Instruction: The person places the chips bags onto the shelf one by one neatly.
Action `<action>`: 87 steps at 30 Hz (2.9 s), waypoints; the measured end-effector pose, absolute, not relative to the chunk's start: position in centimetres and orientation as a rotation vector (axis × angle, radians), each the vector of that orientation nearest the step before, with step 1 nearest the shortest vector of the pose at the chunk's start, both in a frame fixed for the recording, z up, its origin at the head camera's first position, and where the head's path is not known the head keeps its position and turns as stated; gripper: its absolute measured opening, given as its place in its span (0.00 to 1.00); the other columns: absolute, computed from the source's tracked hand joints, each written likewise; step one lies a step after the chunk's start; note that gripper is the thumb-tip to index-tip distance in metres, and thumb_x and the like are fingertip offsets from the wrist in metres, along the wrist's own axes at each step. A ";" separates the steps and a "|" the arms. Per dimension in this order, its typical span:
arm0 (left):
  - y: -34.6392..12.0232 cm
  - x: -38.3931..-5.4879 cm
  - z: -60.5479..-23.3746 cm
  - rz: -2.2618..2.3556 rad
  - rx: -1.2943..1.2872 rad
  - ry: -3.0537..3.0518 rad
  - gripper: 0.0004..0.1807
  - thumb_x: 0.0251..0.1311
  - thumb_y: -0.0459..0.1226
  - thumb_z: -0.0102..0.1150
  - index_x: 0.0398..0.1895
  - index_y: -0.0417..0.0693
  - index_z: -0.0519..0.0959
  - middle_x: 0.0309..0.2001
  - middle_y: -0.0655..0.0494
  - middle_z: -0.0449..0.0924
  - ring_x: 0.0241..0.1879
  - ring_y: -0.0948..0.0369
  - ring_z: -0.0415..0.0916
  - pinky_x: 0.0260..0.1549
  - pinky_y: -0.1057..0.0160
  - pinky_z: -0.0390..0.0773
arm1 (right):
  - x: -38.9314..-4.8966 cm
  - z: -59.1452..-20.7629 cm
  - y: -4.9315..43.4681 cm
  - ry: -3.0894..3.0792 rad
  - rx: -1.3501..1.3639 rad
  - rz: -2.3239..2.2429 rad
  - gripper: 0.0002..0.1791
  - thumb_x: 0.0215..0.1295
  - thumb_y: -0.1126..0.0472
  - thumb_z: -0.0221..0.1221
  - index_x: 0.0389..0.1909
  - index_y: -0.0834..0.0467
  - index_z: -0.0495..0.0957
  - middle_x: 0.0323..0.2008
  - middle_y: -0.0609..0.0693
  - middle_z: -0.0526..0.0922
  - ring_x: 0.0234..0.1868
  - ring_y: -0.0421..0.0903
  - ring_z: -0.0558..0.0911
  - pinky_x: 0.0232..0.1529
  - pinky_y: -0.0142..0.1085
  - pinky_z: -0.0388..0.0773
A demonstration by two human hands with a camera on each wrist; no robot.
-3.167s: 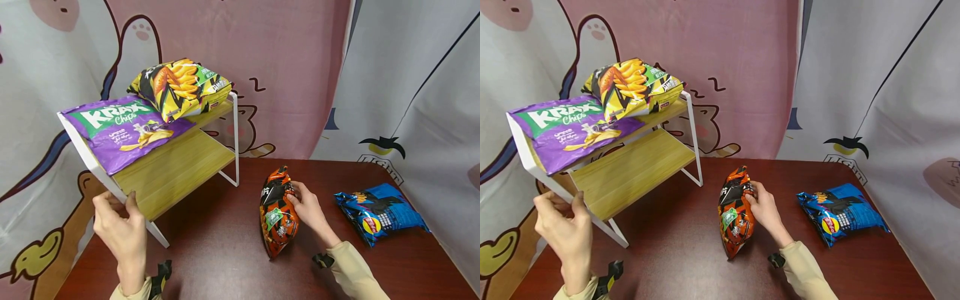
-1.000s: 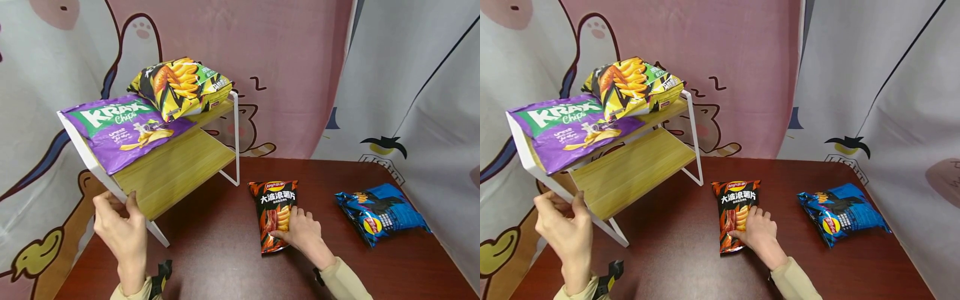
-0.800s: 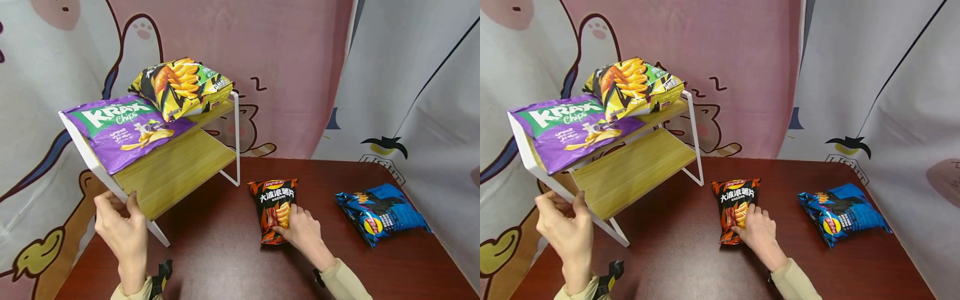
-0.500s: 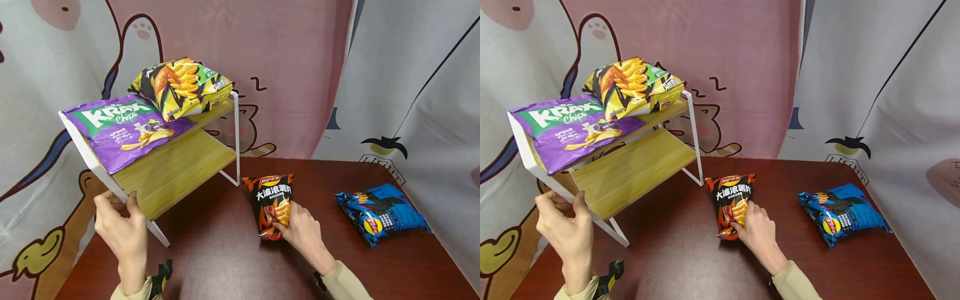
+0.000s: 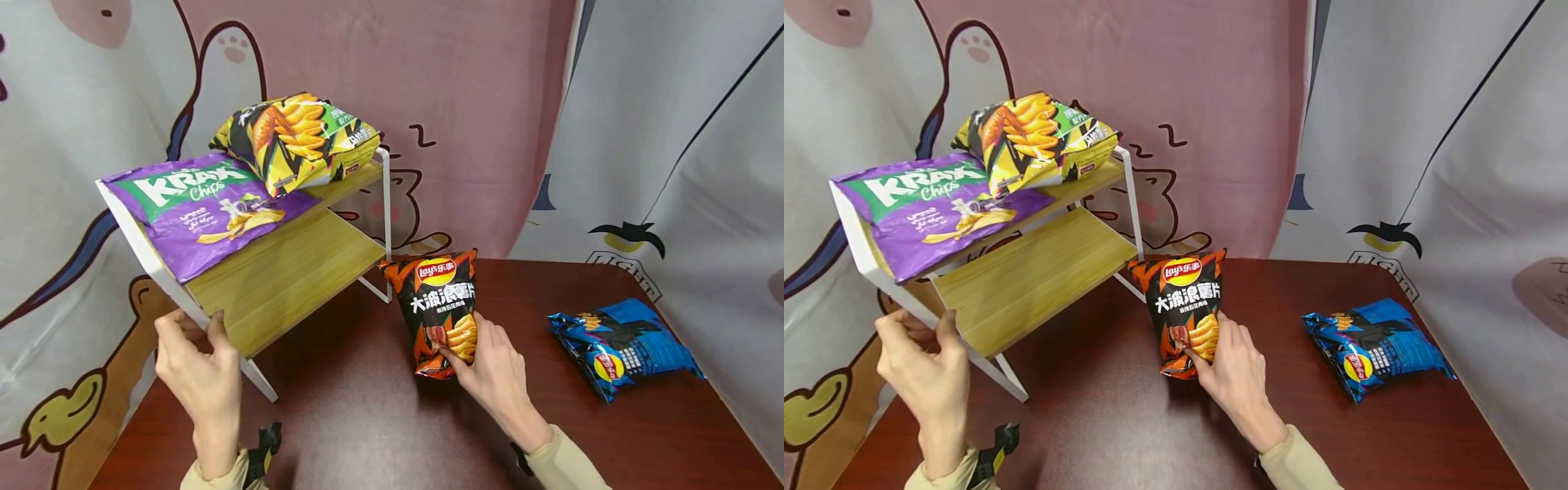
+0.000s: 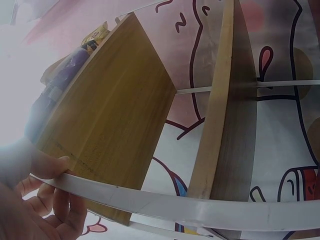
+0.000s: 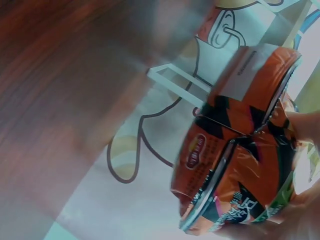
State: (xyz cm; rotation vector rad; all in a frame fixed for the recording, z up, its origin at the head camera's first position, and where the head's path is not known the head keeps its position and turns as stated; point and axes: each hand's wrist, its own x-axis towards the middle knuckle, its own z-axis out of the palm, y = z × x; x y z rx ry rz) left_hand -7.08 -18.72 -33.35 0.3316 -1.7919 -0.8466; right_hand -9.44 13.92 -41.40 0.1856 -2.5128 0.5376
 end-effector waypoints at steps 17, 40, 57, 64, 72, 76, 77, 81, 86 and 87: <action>-18.8 -7.0 -33.5 -0.848 0.324 -1.779 0.12 0.56 0.28 0.59 0.36 0.24 0.70 0.24 0.37 0.71 0.30 0.85 0.57 0.32 0.67 0.62 | -10.2 -39.2 10.9 -2.386 0.384 0.639 0.44 0.35 0.52 0.77 0.56 0.62 0.70 0.43 0.56 0.80 0.42 0.50 0.77 0.31 0.47 0.81; -18.8 -7.0 -33.5 -0.849 0.317 -1.774 0.12 0.56 0.28 0.59 0.36 0.24 0.70 0.24 0.37 0.71 0.30 0.86 0.58 0.32 0.70 0.62 | -12.3 -36.9 4.0 -2.232 0.672 0.669 0.41 0.39 0.51 0.75 0.55 0.62 0.71 0.50 0.55 0.79 0.52 0.51 0.78 0.58 0.44 0.74; -18.7 -7.0 -33.5 -0.851 0.323 -1.778 0.12 0.57 0.29 0.59 0.36 0.24 0.70 0.25 0.36 0.72 0.30 0.85 0.58 0.32 0.72 0.62 | -13.5 -36.3 0.3 -2.209 0.749 0.623 0.41 0.45 0.47 0.72 0.59 0.61 0.70 0.50 0.53 0.75 0.50 0.49 0.75 0.48 0.38 0.78; -18.7 -7.0 -33.5 -0.847 0.313 -1.774 0.13 0.57 0.29 0.59 0.37 0.24 0.70 0.25 0.36 0.72 0.30 0.85 0.58 0.31 0.68 0.62 | -14.4 -36.1 -0.5 -2.241 0.803 0.546 0.40 0.47 0.44 0.69 0.60 0.59 0.70 0.53 0.51 0.77 0.55 0.48 0.74 0.63 0.38 0.69; -18.7 -7.0 -33.5 -0.849 0.313 -1.764 0.13 0.56 0.28 0.59 0.36 0.24 0.70 0.24 0.39 0.70 0.30 0.85 0.58 0.32 0.73 0.61 | -14.7 -36.2 -1.7 -2.331 0.790 0.378 0.43 0.51 0.35 0.61 0.62 0.57 0.69 0.57 0.51 0.76 0.62 0.49 0.71 0.69 0.49 0.61; -18.7 -7.0 -33.5 -0.852 0.313 -1.765 0.13 0.56 0.29 0.59 0.36 0.24 0.70 0.24 0.38 0.71 0.30 0.85 0.58 0.34 0.76 0.60 | -14.8 -36.3 -2.1 -2.395 0.780 0.369 0.46 0.52 0.32 0.58 0.67 0.54 0.64 0.60 0.48 0.75 0.66 0.50 0.67 0.68 0.57 0.58; -18.7 -7.0 -33.5 -0.852 0.314 -1.765 0.13 0.56 0.29 0.59 0.36 0.24 0.70 0.24 0.37 0.71 0.30 0.85 0.58 0.34 0.76 0.60 | -14.8 -36.3 -2.2 -2.416 0.782 0.381 0.47 0.52 0.31 0.57 0.68 0.53 0.61 0.61 0.47 0.74 0.67 0.51 0.66 0.68 0.58 0.57; -18.7 -7.1 -33.5 -0.854 0.318 -1.766 0.13 0.56 0.29 0.59 0.37 0.24 0.70 0.25 0.37 0.71 0.31 0.85 0.58 0.34 0.77 0.59 | -15.0 -36.4 -1.8 -2.454 0.823 0.420 0.50 0.52 0.30 0.56 0.72 0.51 0.55 0.64 0.47 0.71 0.70 0.52 0.63 0.69 0.59 0.55; -18.7 -7.1 -33.5 -0.856 0.320 -1.769 0.13 0.56 0.29 0.59 0.37 0.24 0.70 0.25 0.36 0.72 0.31 0.85 0.58 0.34 0.77 0.60 | -15.3 -36.9 -0.8 -2.348 0.932 0.461 0.46 0.53 0.33 0.58 0.70 0.50 0.59 0.68 0.51 0.66 0.71 0.54 0.61 0.69 0.59 0.55; -18.7 -7.1 -33.5 -0.856 0.320 -1.770 0.13 0.56 0.29 0.59 0.37 0.24 0.70 0.25 0.36 0.72 0.31 0.85 0.58 0.34 0.76 0.60 | -15.4 -37.0 -0.5 -2.323 0.950 0.478 0.45 0.54 0.34 0.58 0.69 0.50 0.60 0.68 0.52 0.65 0.72 0.54 0.60 0.69 0.58 0.55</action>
